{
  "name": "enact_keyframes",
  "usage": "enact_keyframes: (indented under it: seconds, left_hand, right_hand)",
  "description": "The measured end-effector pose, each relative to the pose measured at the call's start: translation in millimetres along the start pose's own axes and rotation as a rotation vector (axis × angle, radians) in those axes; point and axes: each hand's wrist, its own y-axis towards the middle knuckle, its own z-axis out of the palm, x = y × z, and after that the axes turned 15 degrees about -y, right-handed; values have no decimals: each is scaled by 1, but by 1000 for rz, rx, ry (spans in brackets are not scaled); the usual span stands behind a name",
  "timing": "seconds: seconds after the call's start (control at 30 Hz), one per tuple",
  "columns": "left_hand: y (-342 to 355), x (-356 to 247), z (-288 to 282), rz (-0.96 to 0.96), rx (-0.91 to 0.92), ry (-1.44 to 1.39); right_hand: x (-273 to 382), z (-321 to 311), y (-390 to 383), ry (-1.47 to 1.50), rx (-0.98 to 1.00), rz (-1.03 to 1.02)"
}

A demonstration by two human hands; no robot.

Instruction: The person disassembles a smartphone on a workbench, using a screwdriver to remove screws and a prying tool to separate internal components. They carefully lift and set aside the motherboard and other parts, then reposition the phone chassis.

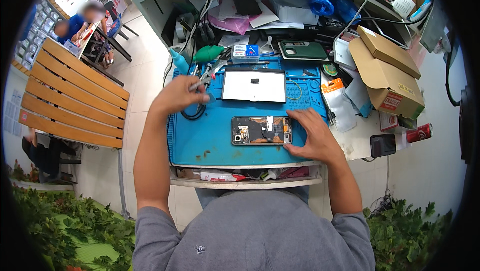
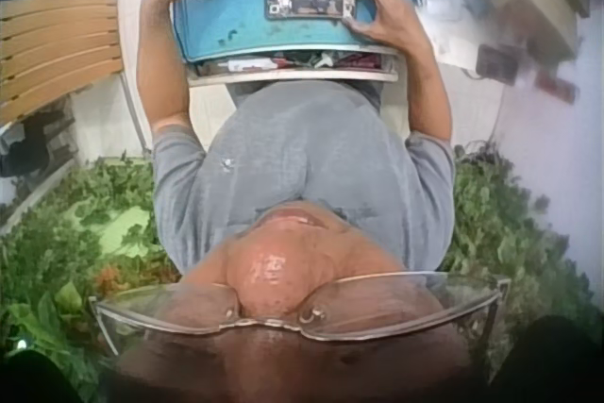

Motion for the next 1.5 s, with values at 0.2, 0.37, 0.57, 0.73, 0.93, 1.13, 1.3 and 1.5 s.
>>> enact_keyframes:
  seconds: [0.2, 0.37, 0.57, 0.73, 0.93, 1.13, 1.3, 1.5]
  left_hand:
    - [4, 3, -3, 269, -301, -511]
    - [-68, -10, 64, 216, -179, -562]
    - [-84, 2, 113, 403, -364, -349]
    - [-72, -8, 142, 599, -471, -493]
    - [-63, -1, 142, 614, -390, -358]
    - [-62, -1, 144, 637, -376, -392]
    - [-60, -14, 132, 728, -200, -307]
    - [-51, -22, 123, 721, -264, -228]
  right_hand:
    - [4, 6, -8, -10, -46, 30]
    - [3, 7, -9, 20, -34, 42]
    - [6, -2, 0, 24, 27, 47]
    - [5, -2, 1, 12, 30, 48]
    - [6, 0, -1, 29, 17, 64]
    - [7, -1, -1, 9, 17, 63]
    - [5, 1, -9, -16, 18, 64]
    - [17, -5, -7, -39, 11, 30]
